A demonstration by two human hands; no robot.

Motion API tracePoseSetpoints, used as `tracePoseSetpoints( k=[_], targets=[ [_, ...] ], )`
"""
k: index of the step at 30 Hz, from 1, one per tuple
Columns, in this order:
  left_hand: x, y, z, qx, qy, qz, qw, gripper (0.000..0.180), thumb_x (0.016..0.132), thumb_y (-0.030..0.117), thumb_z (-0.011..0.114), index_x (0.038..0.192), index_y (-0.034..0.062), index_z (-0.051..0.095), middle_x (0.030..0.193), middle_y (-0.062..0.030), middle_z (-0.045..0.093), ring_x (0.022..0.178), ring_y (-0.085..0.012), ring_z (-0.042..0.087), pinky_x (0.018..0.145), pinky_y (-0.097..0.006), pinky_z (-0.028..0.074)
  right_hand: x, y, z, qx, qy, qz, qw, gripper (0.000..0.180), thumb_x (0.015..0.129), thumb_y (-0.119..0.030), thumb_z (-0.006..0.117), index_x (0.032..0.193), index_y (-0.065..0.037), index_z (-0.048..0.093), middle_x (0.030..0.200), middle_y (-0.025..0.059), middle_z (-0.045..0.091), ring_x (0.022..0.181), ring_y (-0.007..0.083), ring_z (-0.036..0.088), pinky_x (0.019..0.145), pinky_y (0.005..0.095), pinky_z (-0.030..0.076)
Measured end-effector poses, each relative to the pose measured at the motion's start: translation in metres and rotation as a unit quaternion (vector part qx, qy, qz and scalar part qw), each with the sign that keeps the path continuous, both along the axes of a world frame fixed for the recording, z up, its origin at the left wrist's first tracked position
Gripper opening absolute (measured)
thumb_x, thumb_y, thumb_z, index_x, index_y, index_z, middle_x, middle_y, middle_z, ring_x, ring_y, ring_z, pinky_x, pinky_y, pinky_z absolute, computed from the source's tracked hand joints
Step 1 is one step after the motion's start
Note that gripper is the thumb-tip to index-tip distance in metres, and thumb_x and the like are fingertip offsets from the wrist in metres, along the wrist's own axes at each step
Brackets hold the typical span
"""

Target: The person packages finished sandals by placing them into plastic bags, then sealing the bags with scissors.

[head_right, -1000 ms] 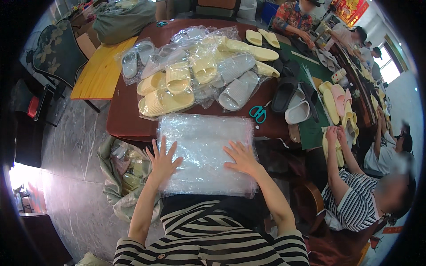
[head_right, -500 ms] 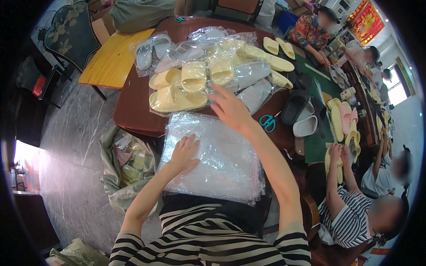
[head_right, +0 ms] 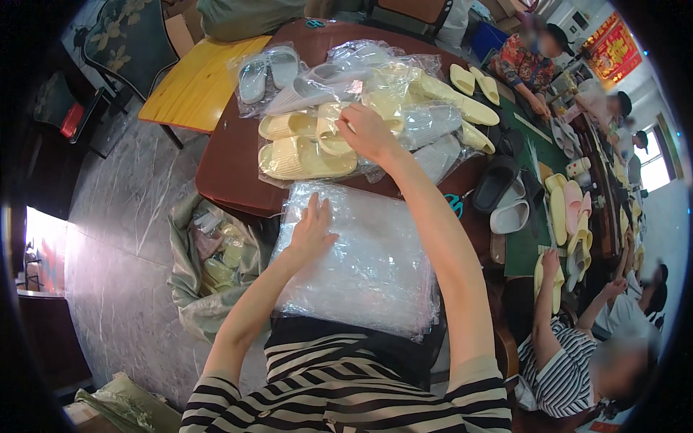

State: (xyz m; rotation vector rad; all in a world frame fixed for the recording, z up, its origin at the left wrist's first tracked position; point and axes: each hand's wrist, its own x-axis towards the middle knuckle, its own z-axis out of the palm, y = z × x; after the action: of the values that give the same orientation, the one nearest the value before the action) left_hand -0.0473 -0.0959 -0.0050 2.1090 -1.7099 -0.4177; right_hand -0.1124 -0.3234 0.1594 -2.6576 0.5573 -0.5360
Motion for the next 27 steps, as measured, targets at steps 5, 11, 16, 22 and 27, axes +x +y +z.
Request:
tracePoseSetpoints(
  k=[5, 11, 16, 22, 27],
  targets=[
    [-0.002, 0.005, -0.002, -0.017, -0.045, -0.019, 0.999, 0.098, 0.069, 0.037, 0.084, 0.150, 0.0130, 0.034, 0.157, -0.0243, 0.015, 0.117, -0.0393, 0.049, 0.093, -0.044, 0.052, -0.002, 0.010, -0.005, -0.003, -0.112, -0.037, 0.993, 0.019, 0.089, -0.015, 0.060, 0.104, -0.006, 0.067, 0.092, 0.0163, 0.064, 0.093, 0.0360, 0.063, 0.082, 0.0416, 0.051],
    [-0.001, -0.006, 0.011, 0.031, 0.009, -0.062, 0.998, 0.093, 0.070, 0.040, 0.083, 0.149, 0.0226, 0.038, 0.160, -0.0228, 0.007, 0.119, -0.0403, 0.049, 0.097, -0.047, 0.049, 0.022, -0.009, 0.029, -0.032, -0.095, -0.082, 0.992, 0.033, 0.087, -0.007, 0.059, 0.117, -0.015, 0.070, 0.093, 0.0137, 0.069, 0.087, 0.0318, 0.065, 0.078, 0.0393, 0.051],
    [0.016, -0.002, -0.013, -0.013, 0.075, -0.032, 0.997, 0.069, 0.085, 0.036, 0.070, 0.146, 0.0181, 0.044, 0.161, -0.0166, 0.016, 0.122, -0.0408, 0.051, 0.101, -0.047, 0.046, -0.005, 0.069, 0.107, -0.012, -0.171, 0.035, 0.985, 0.036, 0.088, 0.002, 0.056, 0.118, -0.010, 0.068, 0.110, 0.0137, 0.069, 0.089, 0.0278, 0.066, 0.075, 0.0339, 0.051],
    [0.059, -0.015, -0.053, 0.102, 0.178, -0.041, 0.978, 0.043, 0.099, 0.031, 0.050, 0.136, 0.0085, 0.053, 0.148, -0.0144, 0.043, 0.130, -0.0357, 0.047, 0.107, -0.047, 0.041, -0.168, 0.147, 0.067, 0.096, -0.103, 0.015, 0.990, 0.041, 0.084, 0.010, 0.056, 0.121, -0.004, 0.067, 0.124, 0.0100, 0.066, 0.112, 0.0246, 0.064, 0.090, 0.0313, 0.050],
    [0.070, -0.009, -0.053, 0.034, 0.177, -0.053, 0.982, 0.043, 0.097, 0.034, 0.052, 0.131, 0.0090, 0.057, 0.145, -0.0133, 0.047, 0.132, -0.0332, 0.044, 0.110, -0.048, 0.036, -0.229, 0.182, 0.011, 0.223, -0.112, -0.086, 0.965, 0.041, 0.083, 0.009, 0.056, 0.121, -0.004, 0.066, 0.129, 0.0107, 0.063, 0.110, 0.0193, 0.063, 0.084, 0.0257, 0.049]
  ],
)
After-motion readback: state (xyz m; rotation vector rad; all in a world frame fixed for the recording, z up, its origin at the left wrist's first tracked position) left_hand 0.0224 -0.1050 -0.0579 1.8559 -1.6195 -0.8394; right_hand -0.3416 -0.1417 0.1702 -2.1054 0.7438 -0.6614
